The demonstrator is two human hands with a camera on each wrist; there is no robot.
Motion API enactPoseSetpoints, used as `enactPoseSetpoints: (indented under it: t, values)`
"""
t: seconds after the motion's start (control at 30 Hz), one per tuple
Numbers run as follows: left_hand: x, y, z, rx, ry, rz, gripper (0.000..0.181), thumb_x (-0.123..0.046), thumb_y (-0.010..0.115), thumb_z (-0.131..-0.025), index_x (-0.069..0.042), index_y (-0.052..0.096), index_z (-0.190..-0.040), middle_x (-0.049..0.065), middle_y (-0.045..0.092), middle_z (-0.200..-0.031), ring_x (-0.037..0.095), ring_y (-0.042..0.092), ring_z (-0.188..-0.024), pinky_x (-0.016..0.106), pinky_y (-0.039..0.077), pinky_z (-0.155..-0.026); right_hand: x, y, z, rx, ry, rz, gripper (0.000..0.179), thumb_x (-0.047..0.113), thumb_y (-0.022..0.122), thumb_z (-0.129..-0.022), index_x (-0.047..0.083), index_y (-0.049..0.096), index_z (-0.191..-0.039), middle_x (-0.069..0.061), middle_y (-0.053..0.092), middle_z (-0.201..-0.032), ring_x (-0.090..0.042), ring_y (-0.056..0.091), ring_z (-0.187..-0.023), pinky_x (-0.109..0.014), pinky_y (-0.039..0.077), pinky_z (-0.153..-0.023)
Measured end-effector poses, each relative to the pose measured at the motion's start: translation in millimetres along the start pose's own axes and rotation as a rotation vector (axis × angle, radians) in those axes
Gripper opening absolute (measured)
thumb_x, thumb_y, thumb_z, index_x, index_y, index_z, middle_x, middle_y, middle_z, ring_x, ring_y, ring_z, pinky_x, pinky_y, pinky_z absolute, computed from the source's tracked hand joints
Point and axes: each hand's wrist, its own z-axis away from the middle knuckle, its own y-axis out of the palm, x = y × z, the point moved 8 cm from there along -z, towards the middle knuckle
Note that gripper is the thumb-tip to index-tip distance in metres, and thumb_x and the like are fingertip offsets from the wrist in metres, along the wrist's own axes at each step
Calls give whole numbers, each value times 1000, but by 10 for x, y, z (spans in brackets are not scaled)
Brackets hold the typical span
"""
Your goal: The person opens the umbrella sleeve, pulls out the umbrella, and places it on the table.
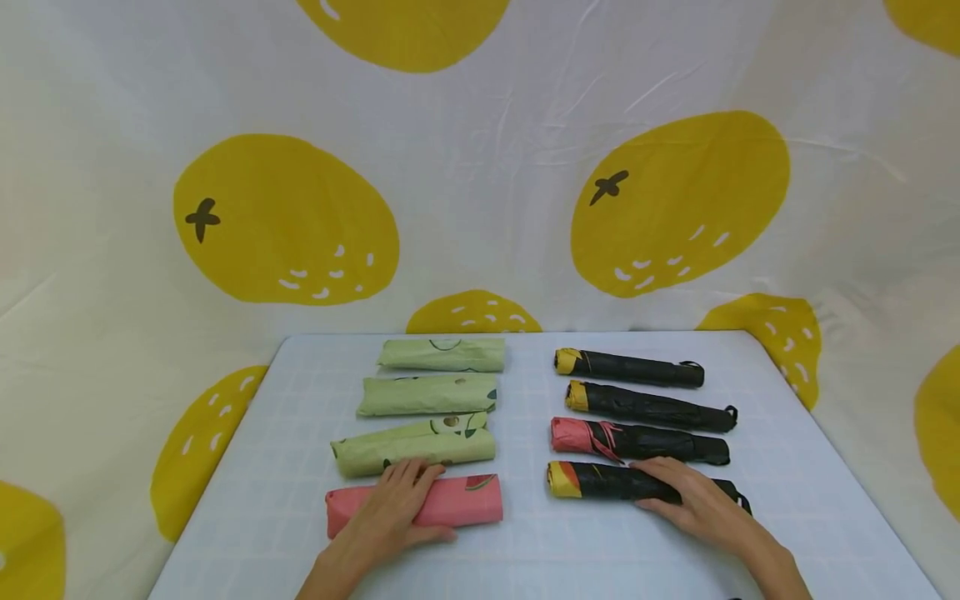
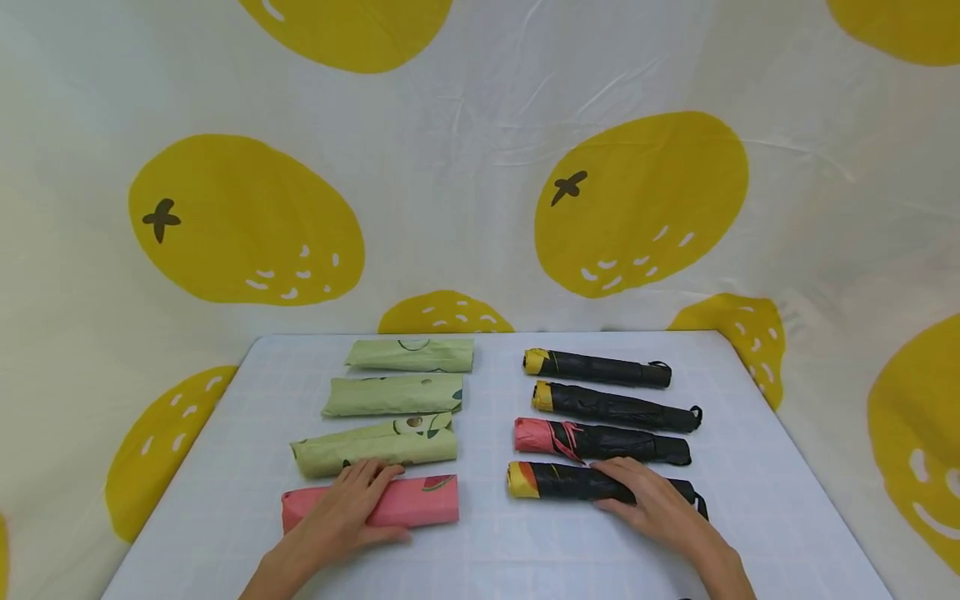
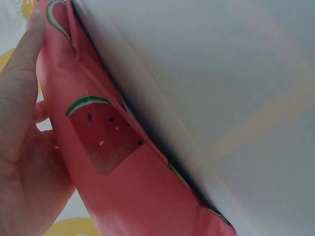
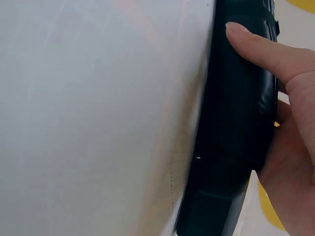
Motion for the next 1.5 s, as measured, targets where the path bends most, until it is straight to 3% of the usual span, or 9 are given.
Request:
enactPoseSetpoints:
  t: [0.4, 0.8, 0.93, 1.03, 1.13, 1.23, 1.3, 1.4, 1.5]
  values:
    - [72, -9, -15, 60, -77, 63, 73, -67, 63, -91, -9, 60, -134, 3, 57, -121, 21, 54, -115, 49, 46, -103, 1, -27, -33, -36, 35, 13, 51, 49, 77, -90, 19, 69, -130, 6, 66, -126, -20, 63, -115, -50, 55, -93]
    - [178, -159, -121, -61, -48, 46, 43, -45, 72, -95, -10, 65, -119, 0, 58, -103, 15, 57, -94, 41, 53, -85, 77, -280, -91, -174, -47, 38, 33, 28, 81, -90, 18, 74, -121, 6, 69, -120, -18, 65, -108, -47, 57, -88]
    - [226, -244, -166, -103, -19, 6, 38, -33, 79, -92, -8, 66, -116, 1, 59, -102, 17, 58, -92, 39, 53, -83, 95, -367, -95, -259, -97, 55, 32, 16, 85, -86, 17, 75, -117, 9, 69, -116, -15, 65, -105, -29, 56, -89]
    - [244, -316, -192, -150, 22, -24, 33, -23, 82, -89, -6, 67, -113, 3, 60, -100, 18, 59, -90, 39, 53, -80, 111, -444, -90, -339, -159, 67, 36, 5, 88, -79, 16, 76, -111, 11, 69, -111, -12, 66, -99, -11, 47, -90]
    - [275, -388, -206, -194, 47, -37, 26, -16, 83, -88, -6, 69, -108, 3, 61, -97, 18, 58, -87, 38, 53, -77, 127, -518, -88, -403, -235, 65, 36, -2, 88, -75, 13, 76, -105, 10, 70, -105, -11, 65, -93, -6, 43, -89]
    - [320, -440, -221, -223, 59, -43, 23, -11, 84, -85, -6, 70, -103, 2, 61, -93, 18, 58, -84, 39, 53, -74, 129, -589, -76, -463, -296, 85, 11, 16, 81, -91, 12, 74, -98, 8, 69, -99, -13, 64, -87, -10, 45, -85]
    - [364, -473, -231, -240, 57, -52, 22, -11, 85, -84, -7, 70, -99, 1, 62, -91, 19, 59, -84, 39, 53, -73, 126, -626, -74, -494, -318, 119, 24, 34, 66, -102, 12, 72, -95, 7, 67, -97, -14, 62, -85, -13, 46, -83]
    - [436, -505, -241, -268, 51, -83, 20, -11, 86, -82, -9, 70, -93, 1, 63, -88, 22, 62, -84, 41, 53, -73, 108, -666, -73, -534, -334, 184, 52, 51, 40, -108, 12, 70, -91, 5, 66, -94, -15, 61, -86, -19, 46, -82]
    - [507, -545, -240, -306, 57, -102, 20, -9, 87, -80, -9, 68, -88, 1, 63, -85, 24, 62, -84, 42, 52, -72, 88, -686, -92, -549, -345, 225, 54, 50, 38, -109, 10, 70, -91, 2, 66, -95, -16, 60, -89, -22, 44, -85]
